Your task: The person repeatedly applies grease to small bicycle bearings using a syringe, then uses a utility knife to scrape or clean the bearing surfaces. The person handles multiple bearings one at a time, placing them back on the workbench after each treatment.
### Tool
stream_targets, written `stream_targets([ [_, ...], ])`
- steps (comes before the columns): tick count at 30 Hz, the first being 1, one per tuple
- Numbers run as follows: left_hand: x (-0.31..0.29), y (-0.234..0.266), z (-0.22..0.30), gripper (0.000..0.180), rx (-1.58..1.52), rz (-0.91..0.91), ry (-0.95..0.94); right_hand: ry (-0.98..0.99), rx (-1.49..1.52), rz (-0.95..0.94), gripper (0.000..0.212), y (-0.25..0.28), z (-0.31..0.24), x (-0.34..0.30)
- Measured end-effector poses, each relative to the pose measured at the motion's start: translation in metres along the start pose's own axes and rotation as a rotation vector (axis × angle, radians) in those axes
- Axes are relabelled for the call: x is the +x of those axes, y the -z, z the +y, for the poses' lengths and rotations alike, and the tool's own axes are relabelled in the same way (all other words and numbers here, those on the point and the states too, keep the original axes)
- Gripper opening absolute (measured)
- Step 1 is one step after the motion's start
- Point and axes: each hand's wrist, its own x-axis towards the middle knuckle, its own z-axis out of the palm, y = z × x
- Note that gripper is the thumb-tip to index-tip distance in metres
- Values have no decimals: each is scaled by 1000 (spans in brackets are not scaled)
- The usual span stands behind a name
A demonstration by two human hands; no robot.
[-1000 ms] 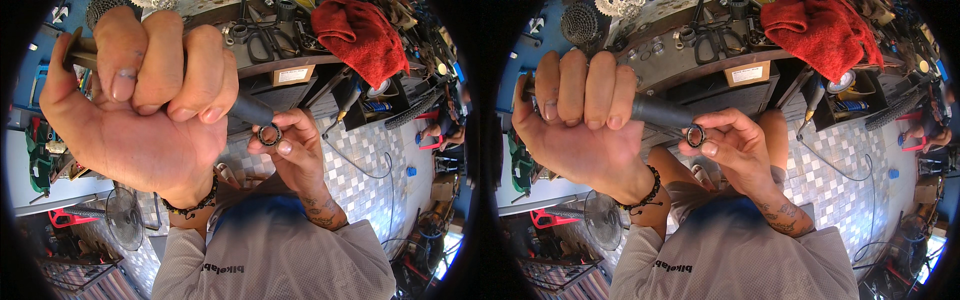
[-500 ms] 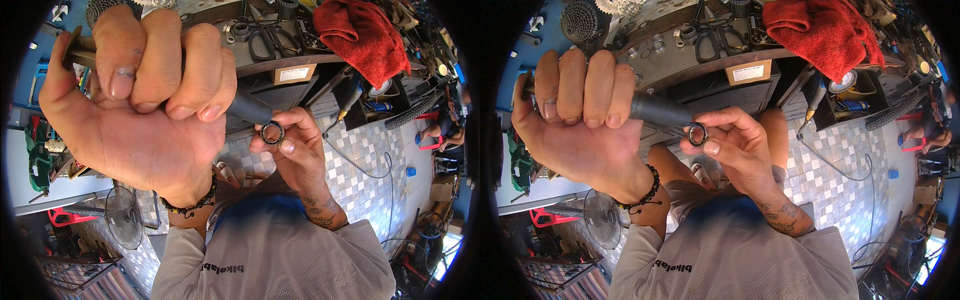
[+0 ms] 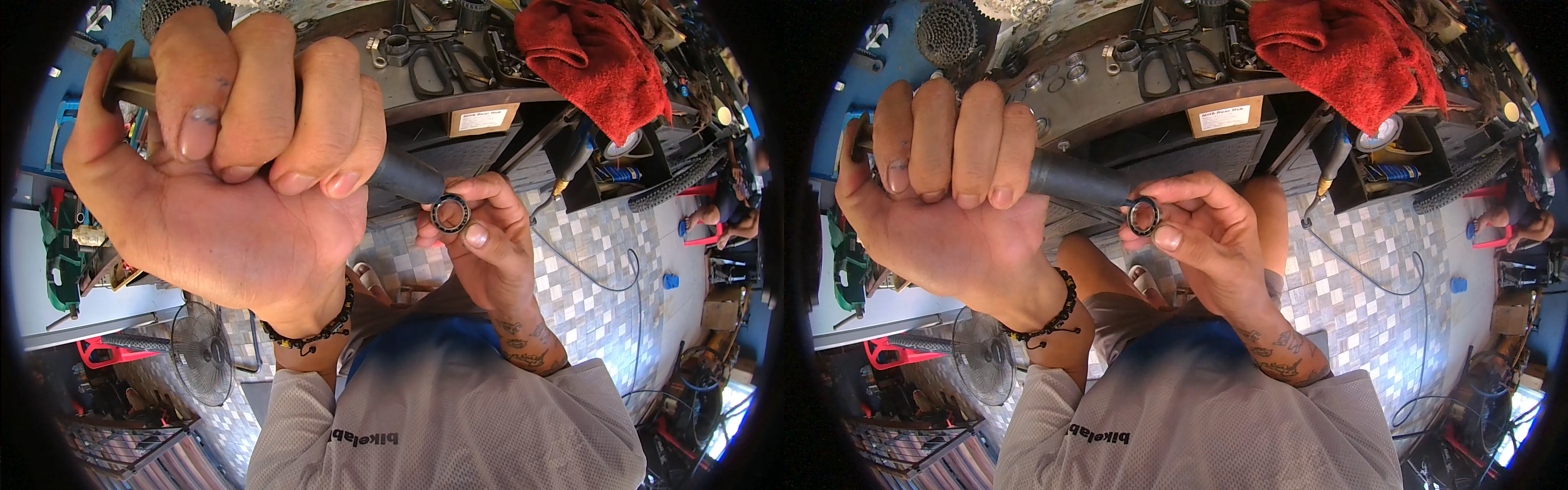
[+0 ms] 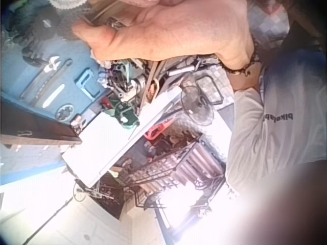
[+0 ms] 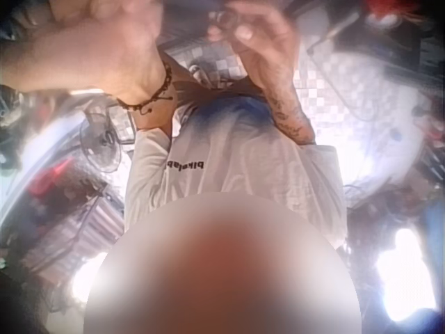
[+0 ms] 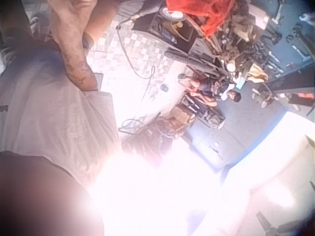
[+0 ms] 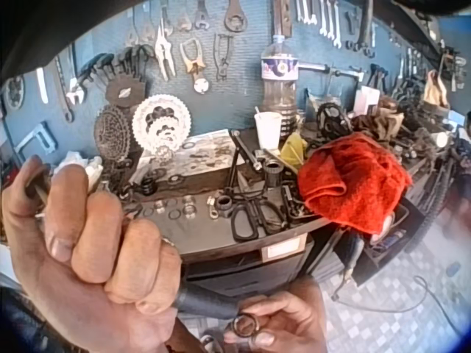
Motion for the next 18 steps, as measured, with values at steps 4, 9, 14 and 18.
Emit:
stream_targets([
  [4, 0, 1, 1, 34, -5, -4, 7, 10, 3, -3, 32, 0, 0, 1],
  [9, -1, 1, 1, 34, -5, -6, 18, 4, -3, 22, 33, -2, -1, 0],
  [14, -1, 1, 1, 34, 0, -5, 17, 2, -15, 5, 33, -1, -3, 2],
  [18, -1, 0, 1, 34, 3, 8, 10, 2, -1, 3, 33, 0, -3, 3],
])
